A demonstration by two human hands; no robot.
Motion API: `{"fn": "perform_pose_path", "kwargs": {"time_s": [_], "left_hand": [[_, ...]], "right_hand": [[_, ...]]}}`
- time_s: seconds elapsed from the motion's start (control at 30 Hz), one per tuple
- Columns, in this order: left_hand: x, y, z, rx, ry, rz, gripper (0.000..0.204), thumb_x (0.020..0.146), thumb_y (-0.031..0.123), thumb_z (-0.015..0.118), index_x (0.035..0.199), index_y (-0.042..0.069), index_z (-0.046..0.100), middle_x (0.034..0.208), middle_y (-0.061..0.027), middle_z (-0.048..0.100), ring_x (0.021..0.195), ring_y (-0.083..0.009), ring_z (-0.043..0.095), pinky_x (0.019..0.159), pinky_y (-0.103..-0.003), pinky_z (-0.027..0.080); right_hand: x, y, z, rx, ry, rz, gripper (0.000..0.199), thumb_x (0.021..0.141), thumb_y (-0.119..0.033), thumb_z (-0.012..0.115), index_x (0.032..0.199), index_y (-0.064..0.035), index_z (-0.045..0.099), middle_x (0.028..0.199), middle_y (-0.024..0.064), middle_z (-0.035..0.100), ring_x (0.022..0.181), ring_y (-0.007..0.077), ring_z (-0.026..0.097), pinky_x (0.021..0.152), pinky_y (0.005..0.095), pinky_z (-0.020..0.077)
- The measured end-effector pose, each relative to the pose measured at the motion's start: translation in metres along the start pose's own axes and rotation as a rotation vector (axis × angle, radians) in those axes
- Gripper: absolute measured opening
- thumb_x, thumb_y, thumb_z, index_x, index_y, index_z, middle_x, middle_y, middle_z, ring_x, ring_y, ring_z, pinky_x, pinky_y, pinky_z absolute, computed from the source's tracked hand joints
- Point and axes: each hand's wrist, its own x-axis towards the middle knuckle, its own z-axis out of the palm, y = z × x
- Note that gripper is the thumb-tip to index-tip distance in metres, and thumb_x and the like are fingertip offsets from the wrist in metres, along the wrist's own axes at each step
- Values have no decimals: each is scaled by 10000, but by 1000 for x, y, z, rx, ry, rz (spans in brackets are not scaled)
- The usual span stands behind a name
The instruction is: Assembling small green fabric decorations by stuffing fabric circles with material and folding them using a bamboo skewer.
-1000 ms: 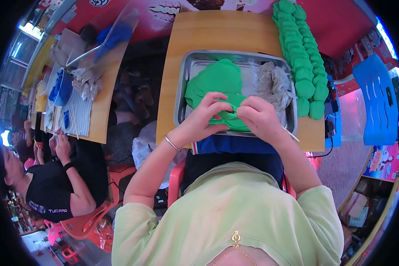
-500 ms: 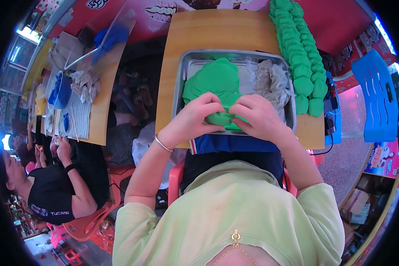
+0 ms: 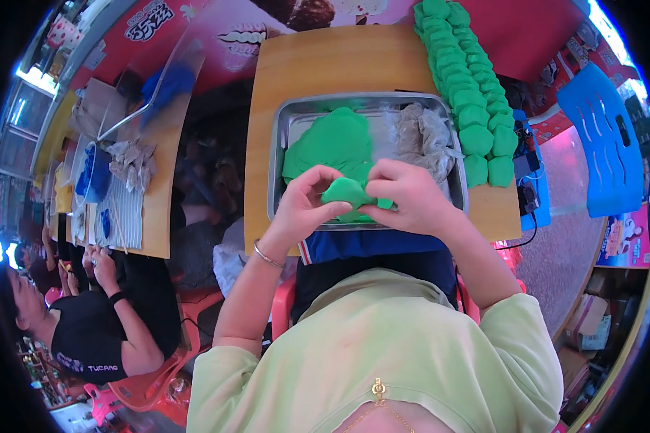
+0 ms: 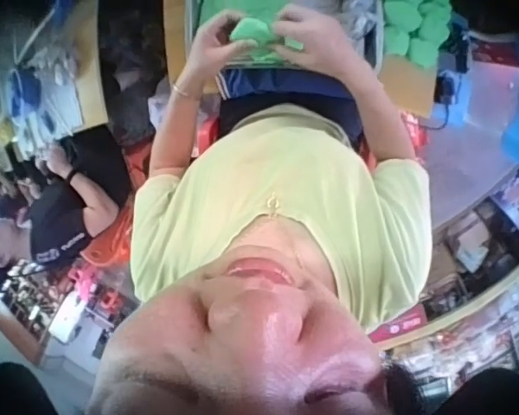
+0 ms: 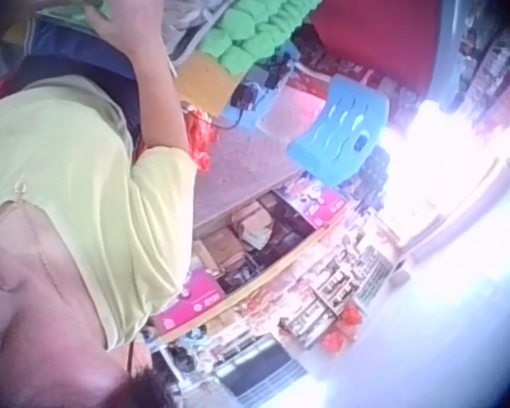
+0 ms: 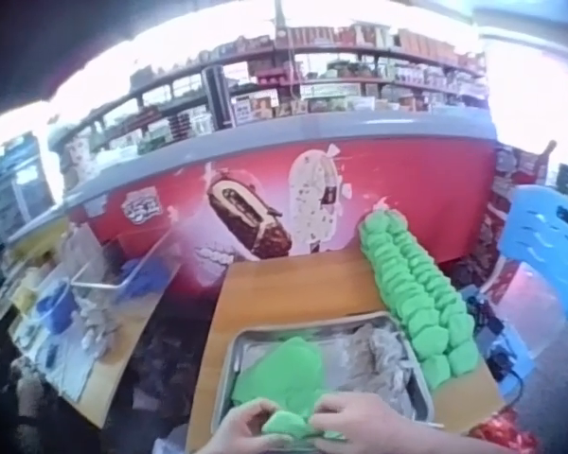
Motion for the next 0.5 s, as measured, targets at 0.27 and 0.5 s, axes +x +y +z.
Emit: {"fn": "perform_pose_path", "kwargs": {"time_s": [0.27,0.5], "left_hand": [[-3,-12,18,-234,243,-52,225,873,20,560,1092,29,510,941,-24,597,841,-98,591,689,-226,516],[4,-17,26,-129,254,-30,254,837,30,624,1072,36,527,933,-26,606,797,-79,586,647,-203,500]], "right_hand": [[-4,3,6,191,189,74,199,725,-162,699,884,-90,602,825,69,556,737,245,598,614,362,482],[-16,8,3,67,154,51,218,723,-233,715,850,-95,604,835,54,549,750,251,591,606,356,474]]}}
